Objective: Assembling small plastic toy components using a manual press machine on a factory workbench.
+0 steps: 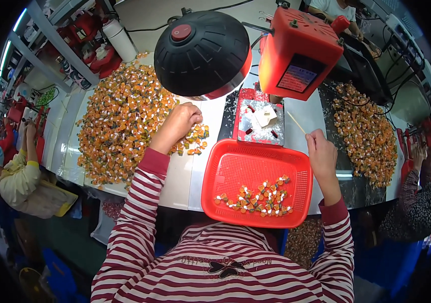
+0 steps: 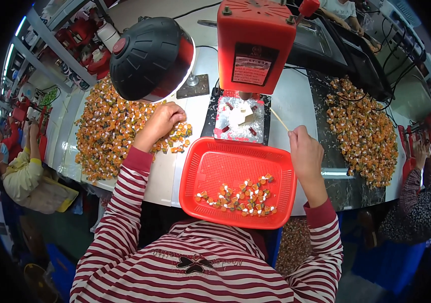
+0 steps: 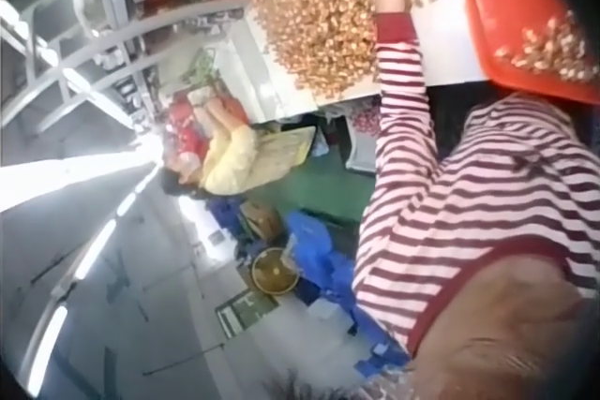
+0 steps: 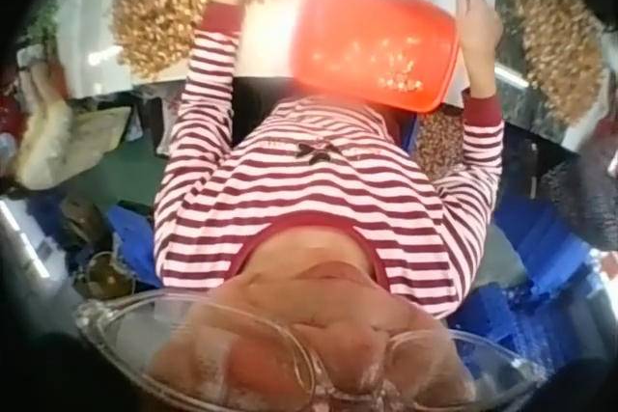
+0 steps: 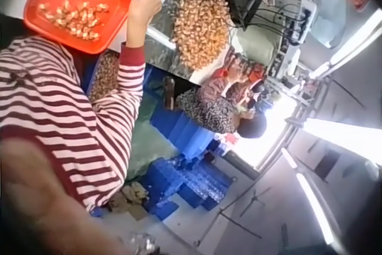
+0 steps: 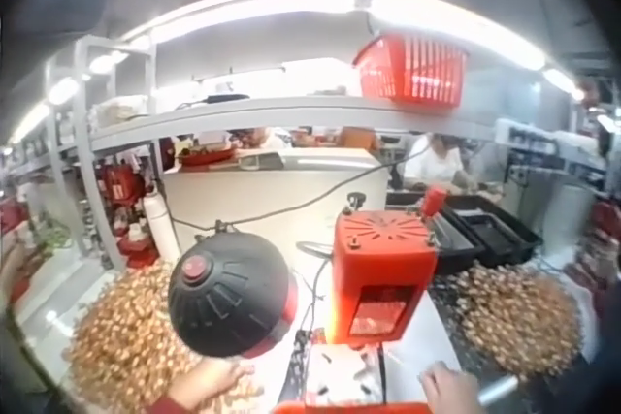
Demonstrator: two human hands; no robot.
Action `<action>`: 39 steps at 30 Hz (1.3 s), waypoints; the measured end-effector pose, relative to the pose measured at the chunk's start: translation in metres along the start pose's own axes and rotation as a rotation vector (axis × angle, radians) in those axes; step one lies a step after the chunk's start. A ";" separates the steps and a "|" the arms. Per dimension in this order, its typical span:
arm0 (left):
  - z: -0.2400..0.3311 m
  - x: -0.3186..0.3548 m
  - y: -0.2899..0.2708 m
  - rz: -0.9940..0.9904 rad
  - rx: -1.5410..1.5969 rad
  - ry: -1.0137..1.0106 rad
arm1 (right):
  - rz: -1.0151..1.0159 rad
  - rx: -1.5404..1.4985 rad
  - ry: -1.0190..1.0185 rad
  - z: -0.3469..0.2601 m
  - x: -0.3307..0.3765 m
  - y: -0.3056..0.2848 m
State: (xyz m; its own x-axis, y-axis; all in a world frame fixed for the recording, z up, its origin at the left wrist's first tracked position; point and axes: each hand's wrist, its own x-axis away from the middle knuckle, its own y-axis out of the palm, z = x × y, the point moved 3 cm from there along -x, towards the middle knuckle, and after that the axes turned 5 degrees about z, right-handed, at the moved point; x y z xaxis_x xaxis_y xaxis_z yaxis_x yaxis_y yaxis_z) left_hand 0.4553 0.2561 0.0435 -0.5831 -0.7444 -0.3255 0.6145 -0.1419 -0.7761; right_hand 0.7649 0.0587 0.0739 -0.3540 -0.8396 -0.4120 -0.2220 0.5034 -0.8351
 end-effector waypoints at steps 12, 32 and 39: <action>0.100 -0.010 0.028 0.197 0.660 0.076 | 0.145 -0.429 -0.216 -0.078 -0.023 -0.021; 0.117 -0.042 0.046 0.380 0.380 0.490 | 0.195 -0.752 -0.121 -0.088 -0.162 -0.095; 0.113 -0.048 0.047 0.380 0.338 0.495 | 0.350 -0.827 -0.136 -0.091 -0.100 -0.056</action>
State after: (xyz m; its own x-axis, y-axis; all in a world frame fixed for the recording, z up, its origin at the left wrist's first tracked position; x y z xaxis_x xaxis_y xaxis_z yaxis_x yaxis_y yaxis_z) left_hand 0.5715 0.2114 0.0837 -0.4196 -0.4103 -0.8097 0.9077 -0.1858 -0.3762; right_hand 0.7299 0.1330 0.1956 -0.4253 -0.6013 -0.6764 -0.7215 0.6764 -0.1477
